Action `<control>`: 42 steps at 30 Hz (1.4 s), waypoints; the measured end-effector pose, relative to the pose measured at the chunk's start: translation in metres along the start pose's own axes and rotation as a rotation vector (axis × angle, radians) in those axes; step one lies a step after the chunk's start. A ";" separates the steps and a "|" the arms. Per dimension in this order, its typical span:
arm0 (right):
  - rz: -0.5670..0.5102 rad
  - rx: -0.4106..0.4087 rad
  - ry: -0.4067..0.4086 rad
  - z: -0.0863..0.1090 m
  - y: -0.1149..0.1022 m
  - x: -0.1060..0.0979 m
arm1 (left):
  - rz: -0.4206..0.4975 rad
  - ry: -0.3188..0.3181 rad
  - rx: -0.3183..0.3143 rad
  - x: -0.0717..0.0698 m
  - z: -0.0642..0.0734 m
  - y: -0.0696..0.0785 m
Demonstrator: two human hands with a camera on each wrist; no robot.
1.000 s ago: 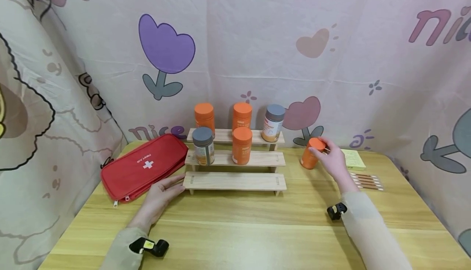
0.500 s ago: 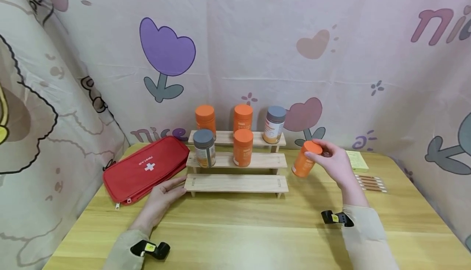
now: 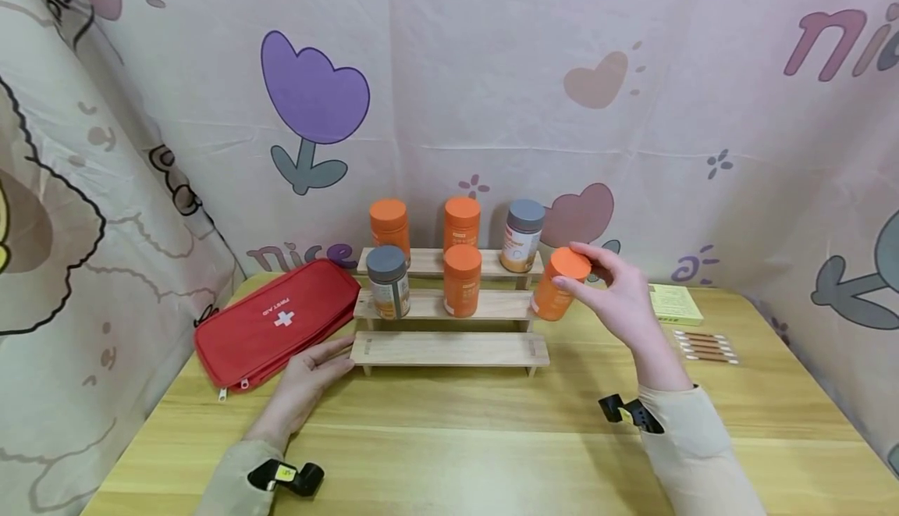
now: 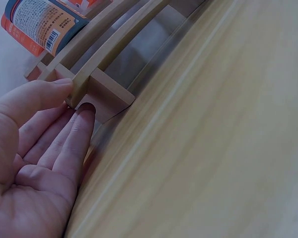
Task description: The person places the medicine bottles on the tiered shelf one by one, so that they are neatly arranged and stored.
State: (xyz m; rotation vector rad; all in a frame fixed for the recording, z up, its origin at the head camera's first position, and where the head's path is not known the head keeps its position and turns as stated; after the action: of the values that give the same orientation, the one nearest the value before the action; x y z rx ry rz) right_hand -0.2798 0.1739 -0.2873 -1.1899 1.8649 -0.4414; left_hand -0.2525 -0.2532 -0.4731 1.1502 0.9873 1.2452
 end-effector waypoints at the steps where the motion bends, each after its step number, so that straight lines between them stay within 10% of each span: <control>1: -0.004 -0.005 -0.009 -0.001 0.000 0.003 | 0.000 0.001 -0.001 0.000 0.000 0.000; 20: -0.058 -0.025 -0.092 -0.011 -0.002 0.044 | 0.001 0.000 0.001 0.000 -0.001 0.001; 42: -0.063 -0.050 -0.082 0.006 -0.013 0.042 | 0.008 -0.001 -0.001 0.000 0.002 0.001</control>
State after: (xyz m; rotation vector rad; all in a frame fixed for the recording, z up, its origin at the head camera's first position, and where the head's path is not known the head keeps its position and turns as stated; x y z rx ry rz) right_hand -0.2753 0.1319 -0.3019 -1.2848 1.7813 -0.3765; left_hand -0.2512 -0.2533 -0.4719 1.1553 0.9823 1.2513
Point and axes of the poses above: each hand's wrist, its own z-axis away from the middle knuckle, its own x-axis out of the palm, y = z × x, the point moved 8 cm from there along -z, towards the middle knuckle, and after that the axes turned 8 degrees about -x, right-handed, at the moved point
